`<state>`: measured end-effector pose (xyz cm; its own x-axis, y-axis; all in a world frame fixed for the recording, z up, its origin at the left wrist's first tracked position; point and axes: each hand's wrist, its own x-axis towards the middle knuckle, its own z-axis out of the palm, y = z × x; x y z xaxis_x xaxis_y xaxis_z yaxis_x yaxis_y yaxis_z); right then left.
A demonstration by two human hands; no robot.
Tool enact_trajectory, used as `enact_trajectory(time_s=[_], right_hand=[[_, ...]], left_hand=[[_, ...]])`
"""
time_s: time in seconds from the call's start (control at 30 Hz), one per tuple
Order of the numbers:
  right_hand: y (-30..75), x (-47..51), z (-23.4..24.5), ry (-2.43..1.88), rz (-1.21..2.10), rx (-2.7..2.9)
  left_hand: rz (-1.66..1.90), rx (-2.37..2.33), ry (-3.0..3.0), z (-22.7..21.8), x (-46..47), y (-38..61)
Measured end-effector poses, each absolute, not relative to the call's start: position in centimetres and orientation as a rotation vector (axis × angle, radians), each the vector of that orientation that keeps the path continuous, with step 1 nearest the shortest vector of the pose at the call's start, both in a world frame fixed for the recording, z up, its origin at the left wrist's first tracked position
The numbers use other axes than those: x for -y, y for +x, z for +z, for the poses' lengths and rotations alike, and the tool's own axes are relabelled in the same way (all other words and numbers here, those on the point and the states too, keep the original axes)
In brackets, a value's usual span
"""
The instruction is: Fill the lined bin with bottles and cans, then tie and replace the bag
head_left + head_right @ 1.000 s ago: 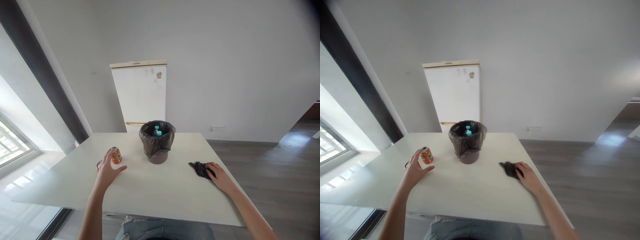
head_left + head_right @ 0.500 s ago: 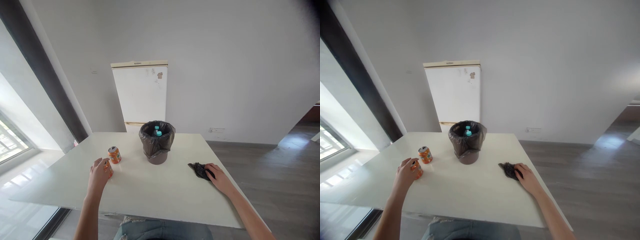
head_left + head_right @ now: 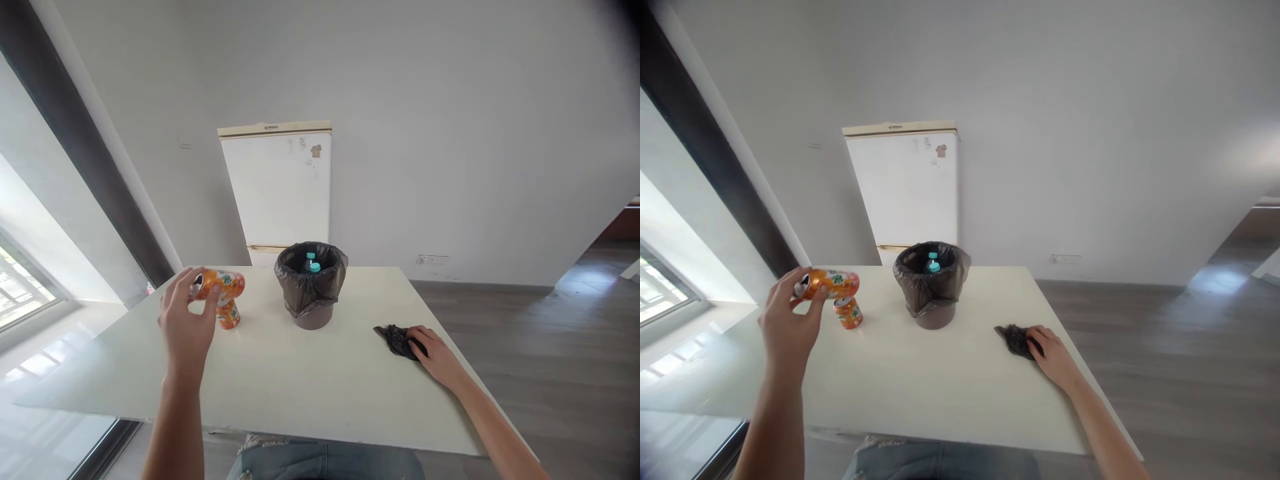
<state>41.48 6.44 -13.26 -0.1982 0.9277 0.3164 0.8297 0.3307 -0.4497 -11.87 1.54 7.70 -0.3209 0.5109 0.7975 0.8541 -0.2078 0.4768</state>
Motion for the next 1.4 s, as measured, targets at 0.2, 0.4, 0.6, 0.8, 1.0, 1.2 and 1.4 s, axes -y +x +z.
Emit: enact_trajectory(time_s=[0.2,0.4,0.6,0.8,1.0,1.2,1.4], right_hand=[[41.4,-6.3,-13.2,-1.529,0.241,2.067],[41.3,-6.3,-13.0,-1.527,0.243,2.053],[41.4,-6.3,-13.1,-1.518,0.271,2.058],[41.4,-6.4,-13.1,-1.527,0.243,2.066],[41.5,-6.4,-13.2,-1.517,0.22,2.075],[41.7,-6.6,-13.6,-1.513,0.212,2.068],[41.6,-6.4,-13.3,-1.532,0.27,2.067]], left_hand=[[-1.482,1.637,-1.856,12.7,-4.3,-4.4],[-1.294,1.514,-2.297,12.9,-9.2,-0.8],[-0.981,1.679,-2.534,12.3,-13.1,-0.4],[-0.715,1.674,-2.587,14.3,-14.9,-0.4],[-0.553,1.645,-2.602,17.0,-13.8,-0.4],[-0.263,1.677,-2.618,16.5,-14.3,0.0],[0.048,1.673,-2.66,15.0,-16.8,0.5]])
